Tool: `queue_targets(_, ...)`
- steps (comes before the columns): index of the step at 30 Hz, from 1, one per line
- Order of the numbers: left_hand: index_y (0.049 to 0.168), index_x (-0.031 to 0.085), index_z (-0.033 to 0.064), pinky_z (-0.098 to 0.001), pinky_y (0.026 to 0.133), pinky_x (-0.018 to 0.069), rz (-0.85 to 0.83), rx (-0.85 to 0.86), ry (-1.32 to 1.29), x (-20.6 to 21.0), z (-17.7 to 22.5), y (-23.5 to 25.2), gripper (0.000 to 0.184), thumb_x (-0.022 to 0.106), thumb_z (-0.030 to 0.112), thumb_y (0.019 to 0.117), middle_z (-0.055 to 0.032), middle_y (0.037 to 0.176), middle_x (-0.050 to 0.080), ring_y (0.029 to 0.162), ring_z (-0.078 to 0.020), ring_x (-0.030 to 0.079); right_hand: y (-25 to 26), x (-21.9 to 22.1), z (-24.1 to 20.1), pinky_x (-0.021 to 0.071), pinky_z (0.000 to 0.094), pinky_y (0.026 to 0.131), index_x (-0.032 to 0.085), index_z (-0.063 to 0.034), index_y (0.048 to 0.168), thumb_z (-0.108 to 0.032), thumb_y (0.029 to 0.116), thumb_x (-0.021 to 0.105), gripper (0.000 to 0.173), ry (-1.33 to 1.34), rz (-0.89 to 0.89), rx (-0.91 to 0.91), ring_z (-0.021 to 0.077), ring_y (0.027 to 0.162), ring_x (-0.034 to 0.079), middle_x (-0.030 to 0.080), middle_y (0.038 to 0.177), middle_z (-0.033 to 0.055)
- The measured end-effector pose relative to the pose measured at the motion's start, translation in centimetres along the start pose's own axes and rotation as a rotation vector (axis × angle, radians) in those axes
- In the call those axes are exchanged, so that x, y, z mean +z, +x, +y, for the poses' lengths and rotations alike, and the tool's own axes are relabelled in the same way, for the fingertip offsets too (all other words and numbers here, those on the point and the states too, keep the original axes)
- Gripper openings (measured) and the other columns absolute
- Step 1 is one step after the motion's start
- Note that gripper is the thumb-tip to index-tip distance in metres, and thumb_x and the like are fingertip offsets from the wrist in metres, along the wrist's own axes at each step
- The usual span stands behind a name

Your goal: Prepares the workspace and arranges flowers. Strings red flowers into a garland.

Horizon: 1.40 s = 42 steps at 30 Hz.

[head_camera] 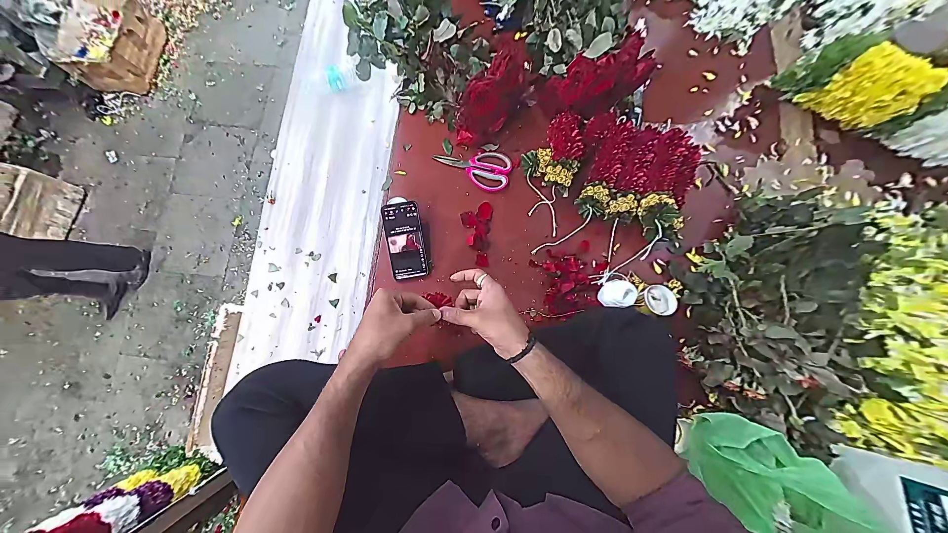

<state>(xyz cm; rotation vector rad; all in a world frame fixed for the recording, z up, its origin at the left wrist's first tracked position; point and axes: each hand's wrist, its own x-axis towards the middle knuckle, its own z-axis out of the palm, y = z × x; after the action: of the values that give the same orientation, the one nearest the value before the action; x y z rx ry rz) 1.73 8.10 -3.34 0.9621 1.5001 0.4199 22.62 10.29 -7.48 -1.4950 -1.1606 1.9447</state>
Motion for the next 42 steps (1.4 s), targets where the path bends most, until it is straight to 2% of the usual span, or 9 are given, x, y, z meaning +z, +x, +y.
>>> queue_targets(4, 0.081, 0.077, 0.0084, -0.0281, 0.057, 0.0463, 0.052, -0.013, -0.051, 0.0, 0.0, 0.0, 0.008, 0.08, 0.014, 0.0869, -0.0013, 0.069, 0.069, 0.057, -0.0087, 0.056, 0.2, -2.2, -0.3, 0.0406, 0.0242, 0.047, 0.052, -0.0112, 0.143, -0.016, 0.0782, 0.088, 0.074, 0.043, -0.155, 0.086, 0.0099, 0.055, 0.05, 0.061, 0.075, 0.0031)
queue_targets(7, 0.074, 0.073, 0.0088, -0.028, 0.052, 0.0411, 0.1, -0.046, -0.041, -0.1, 0.2, -0.3, 0.013, 0.08, 0.013, 0.0835, -0.0001, 0.062, 0.063, 0.053, -0.0079, 0.05, 0.2, -2.8, -0.8, 0.0582, 0.0367, 0.066, 0.059, -0.0094, 0.136, -0.007, 0.0763, 0.087, 0.066, -0.059, -0.056, -0.103, 0.0182, 0.074, 0.063, 0.066, 0.087, 0.0069)
queue_targets(11, 0.07, 0.07, 0.0095, -0.0301, 0.051, 0.0404, 0.139, -0.091, 0.019, -0.4, 0.4, -0.4, 0.018, 0.082, 0.016, 0.0824, -0.0002, 0.06, 0.06, 0.052, -0.0092, 0.049, 0.9, -2.1, 0.1, 0.0548, 0.0436, 0.1, 0.047, -0.0186, 0.152, -0.024, 0.0754, 0.087, 0.087, -0.352, -0.212, -0.222, 0.0178, 0.123, 0.061, 0.062, 0.137, 0.0025)
queue_targets(18, 0.069, 0.069, 0.0101, -0.0271, 0.048, 0.0345, 0.179, -0.149, -0.032, -1.6, 0.3, -0.5, 0.021, 0.081, 0.017, 0.0852, 0.0013, 0.058, 0.057, 0.048, -0.0068, 0.042, 1.0, -3.9, -1.0, 0.0583, 0.0302, 0.067, 0.078, -0.0081, 0.089, -0.013, 0.0905, 0.076, 0.006, -0.299, -0.224, -0.322, 0.0098, 0.072, 0.067, 0.073, 0.083, 0.0009)
queue_targets(26, 0.081, 0.075, 0.0168, -0.0572, 0.065, 0.0552, 0.06, -0.122, 0.497, -0.8, 1.7, -1.6, 0.018, 0.075, 0.035, 0.0828, -0.0022, 0.07, 0.069, 0.067, -0.0223, 0.067, -1.0, -2.2, -3.2, 0.058, 0.0269, 0.067, 0.078, -0.0027, 0.09, -0.007, 0.0892, 0.076, 0.005, -0.134, -0.362, -0.513, 0.0101, 0.074, 0.065, 0.069, 0.083, 0.0032)
queue_targets(30, 0.089, 0.076, 0.0107, -0.0261, 0.063, 0.0533, -0.402, 0.269, 0.107, -0.5, 3.4, -2.3, 0.012, 0.077, 0.023, 0.0904, 0.0044, 0.076, 0.069, 0.066, -0.0041, 0.061, 1.3, -3.0, -1.1, 0.0595, 0.0294, 0.074, 0.077, 0.0012, 0.095, 0.0, 0.0913, 0.072, 0.006, 0.006, -0.374, -0.398, 0.0113, 0.078, 0.067, 0.072, 0.088, 0.0067)
queue_targets(33, 0.092, 0.074, 0.0023, -0.0303, 0.065, 0.0578, -0.114, 0.384, -0.258, 0.4, 3.6, -1.8, 0.011, 0.076, 0.013, 0.0924, -0.0063, 0.078, 0.071, 0.068, -0.0128, 0.066, 0.1, -2.2, 1.0, 0.0554, 0.0196, 0.073, 0.074, -0.0064, 0.097, -0.014, 0.0936, 0.067, 0.011, 0.259, -0.419, -0.243, -0.0004, 0.078, 0.065, 0.073, 0.087, -0.0032)
queue_targets(37, 0.091, 0.073, 0.0094, -0.0318, 0.057, 0.0541, 0.318, 0.242, -0.07, -0.1, 1.7, -0.3, 0.013, 0.077, 0.022, 0.0928, -0.0018, 0.072, 0.068, 0.06, -0.0127, 0.062, -0.2, -0.8, -1.1, 0.0512, 0.0198, 0.058, 0.079, -0.0023, 0.097, -0.01, 0.0955, 0.07, 0.012, 0.055, -0.557, -0.391, 0.0011, 0.064, 0.061, 0.075, 0.083, 0.0003)
queue_targets(42, 0.087, 0.076, 0.013, -0.0385, 0.065, 0.0565, 0.101, 0.002, 0.12, -1.1, 0.7, -0.6, 0.015, 0.08, 0.027, 0.0894, -0.0001, 0.073, 0.07, 0.066, -0.0123, 0.065, 0.1, -4.7, -3.0, 0.0605, 0.0303, 0.074, 0.079, -0.0015, 0.094, -0.006, 0.0915, 0.072, 0.009, -0.097, -0.303, -0.393, 0.0106, 0.077, 0.07, 0.076, 0.086, 0.0061)
